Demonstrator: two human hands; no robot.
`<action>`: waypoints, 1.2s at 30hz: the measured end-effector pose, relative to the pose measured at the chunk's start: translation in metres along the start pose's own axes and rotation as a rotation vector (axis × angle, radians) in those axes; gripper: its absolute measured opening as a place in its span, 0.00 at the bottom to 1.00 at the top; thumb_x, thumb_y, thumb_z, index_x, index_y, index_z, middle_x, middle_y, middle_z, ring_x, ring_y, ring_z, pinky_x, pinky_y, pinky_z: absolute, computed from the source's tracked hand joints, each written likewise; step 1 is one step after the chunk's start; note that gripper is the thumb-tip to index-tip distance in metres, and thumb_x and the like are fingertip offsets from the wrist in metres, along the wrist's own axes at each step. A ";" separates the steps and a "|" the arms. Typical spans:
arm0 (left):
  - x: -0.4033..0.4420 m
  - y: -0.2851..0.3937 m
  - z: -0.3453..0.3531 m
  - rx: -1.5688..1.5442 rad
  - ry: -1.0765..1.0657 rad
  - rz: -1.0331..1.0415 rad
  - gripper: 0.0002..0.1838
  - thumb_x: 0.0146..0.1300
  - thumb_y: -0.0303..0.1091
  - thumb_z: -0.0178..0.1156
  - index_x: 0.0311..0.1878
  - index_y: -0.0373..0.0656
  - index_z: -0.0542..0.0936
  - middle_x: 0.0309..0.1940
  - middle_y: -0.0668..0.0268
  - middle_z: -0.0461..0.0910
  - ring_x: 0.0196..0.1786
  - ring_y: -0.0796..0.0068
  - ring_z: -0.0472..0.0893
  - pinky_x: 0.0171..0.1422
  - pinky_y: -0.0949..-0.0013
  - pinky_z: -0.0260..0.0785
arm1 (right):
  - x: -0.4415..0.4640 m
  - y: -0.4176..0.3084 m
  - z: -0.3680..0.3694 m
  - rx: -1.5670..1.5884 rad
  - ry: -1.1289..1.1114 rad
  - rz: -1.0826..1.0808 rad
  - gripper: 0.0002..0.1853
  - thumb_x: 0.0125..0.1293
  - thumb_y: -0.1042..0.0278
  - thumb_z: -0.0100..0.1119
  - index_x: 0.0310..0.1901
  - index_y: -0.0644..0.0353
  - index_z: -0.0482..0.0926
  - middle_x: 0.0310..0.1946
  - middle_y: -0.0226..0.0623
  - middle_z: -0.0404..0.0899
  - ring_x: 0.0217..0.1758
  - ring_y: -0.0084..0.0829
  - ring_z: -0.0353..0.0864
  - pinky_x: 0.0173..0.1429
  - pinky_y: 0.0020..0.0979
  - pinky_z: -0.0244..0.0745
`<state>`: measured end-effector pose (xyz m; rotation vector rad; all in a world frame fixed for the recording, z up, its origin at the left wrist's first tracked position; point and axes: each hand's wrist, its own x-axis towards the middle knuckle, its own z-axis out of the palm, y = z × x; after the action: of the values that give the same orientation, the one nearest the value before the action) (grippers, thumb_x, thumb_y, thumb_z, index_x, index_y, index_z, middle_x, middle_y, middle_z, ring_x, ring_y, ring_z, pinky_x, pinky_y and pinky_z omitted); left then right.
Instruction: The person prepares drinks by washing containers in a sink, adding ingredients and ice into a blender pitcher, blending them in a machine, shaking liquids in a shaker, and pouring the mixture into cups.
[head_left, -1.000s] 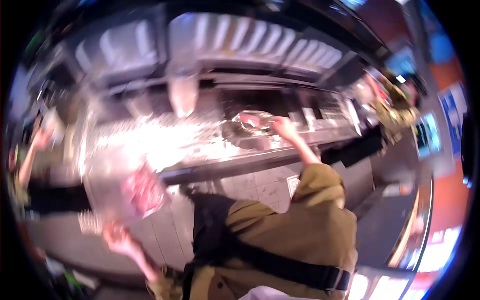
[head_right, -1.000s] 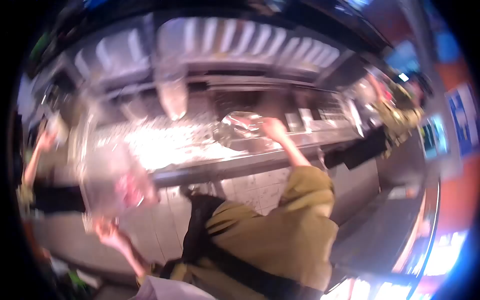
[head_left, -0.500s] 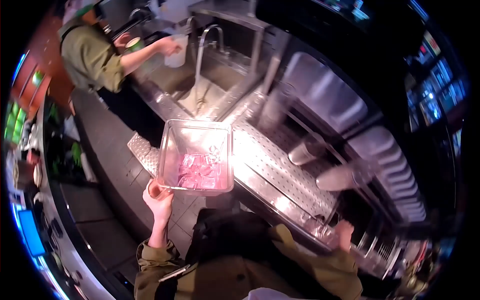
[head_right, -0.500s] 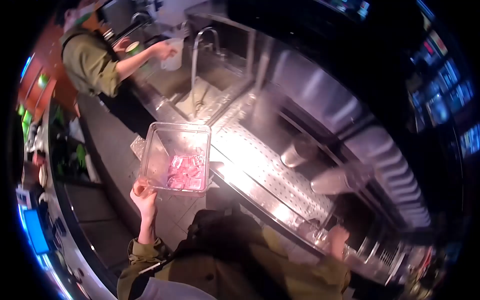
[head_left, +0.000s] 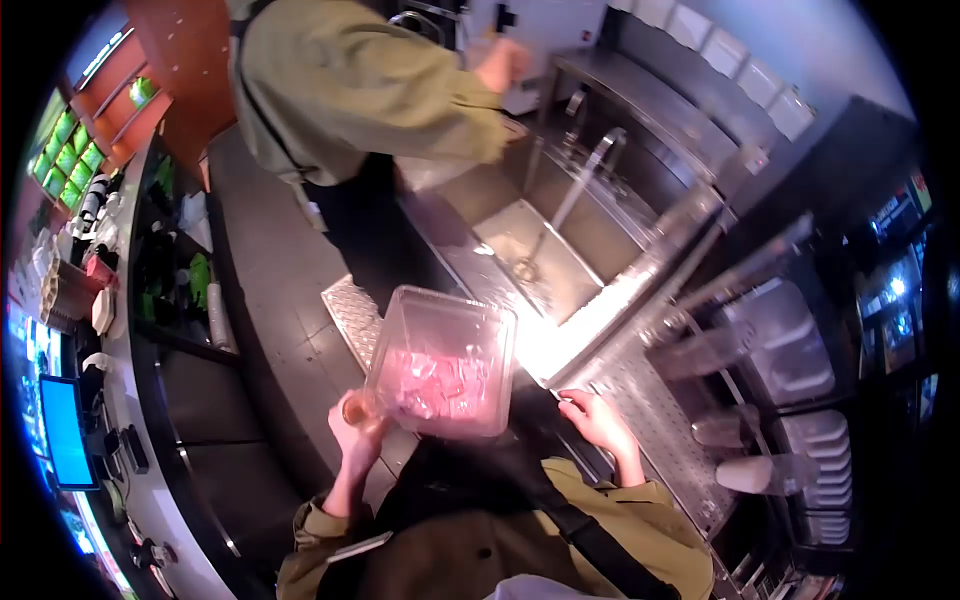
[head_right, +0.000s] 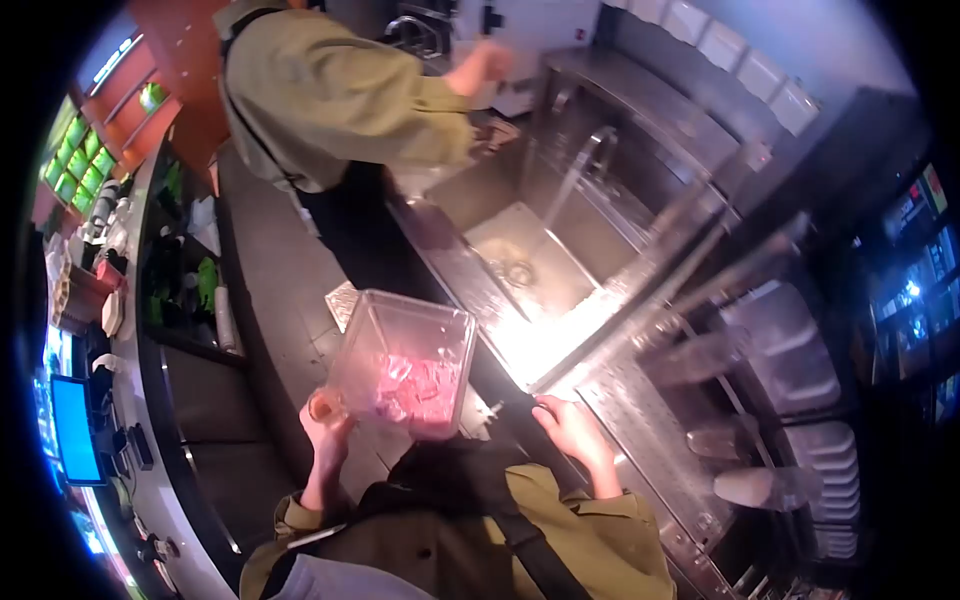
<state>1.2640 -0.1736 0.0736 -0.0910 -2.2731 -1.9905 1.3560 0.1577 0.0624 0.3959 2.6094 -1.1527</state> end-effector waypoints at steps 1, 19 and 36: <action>0.012 0.002 -0.020 0.006 0.017 -0.029 0.07 0.37 0.20 0.58 0.23 0.38 0.71 0.18 0.73 0.69 0.24 0.84 0.69 0.30 0.79 0.62 | 0.027 -0.016 0.022 -0.023 0.016 -0.073 0.18 0.59 0.61 0.50 0.46 0.65 0.74 0.35 0.46 0.79 0.38 0.35 0.79 0.44 0.33 0.71; 0.367 -0.093 -0.388 0.186 0.495 0.083 0.08 0.35 0.17 0.52 0.17 0.39 0.64 0.13 0.72 0.63 0.20 0.83 0.63 0.33 0.79 0.59 | 0.486 -0.462 0.314 -0.071 -0.356 -0.499 0.28 0.56 0.55 0.53 0.55 0.66 0.65 0.48 0.54 0.68 0.53 0.44 0.69 0.55 0.35 0.64; 0.920 -0.144 -0.334 -0.258 -0.367 0.016 0.08 0.40 0.15 0.51 0.24 0.39 0.67 0.22 0.71 0.65 0.24 0.84 0.65 0.28 0.80 0.60 | 0.830 -0.489 0.175 -0.086 1.083 0.222 0.18 0.54 0.62 0.55 0.45 0.64 0.72 0.39 0.47 0.73 0.42 0.40 0.73 0.48 0.36 0.68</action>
<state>0.3510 -0.5535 0.0936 -0.5377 -2.1769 -2.4158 0.4366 -0.1728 -0.0040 1.6144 3.2841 -0.8546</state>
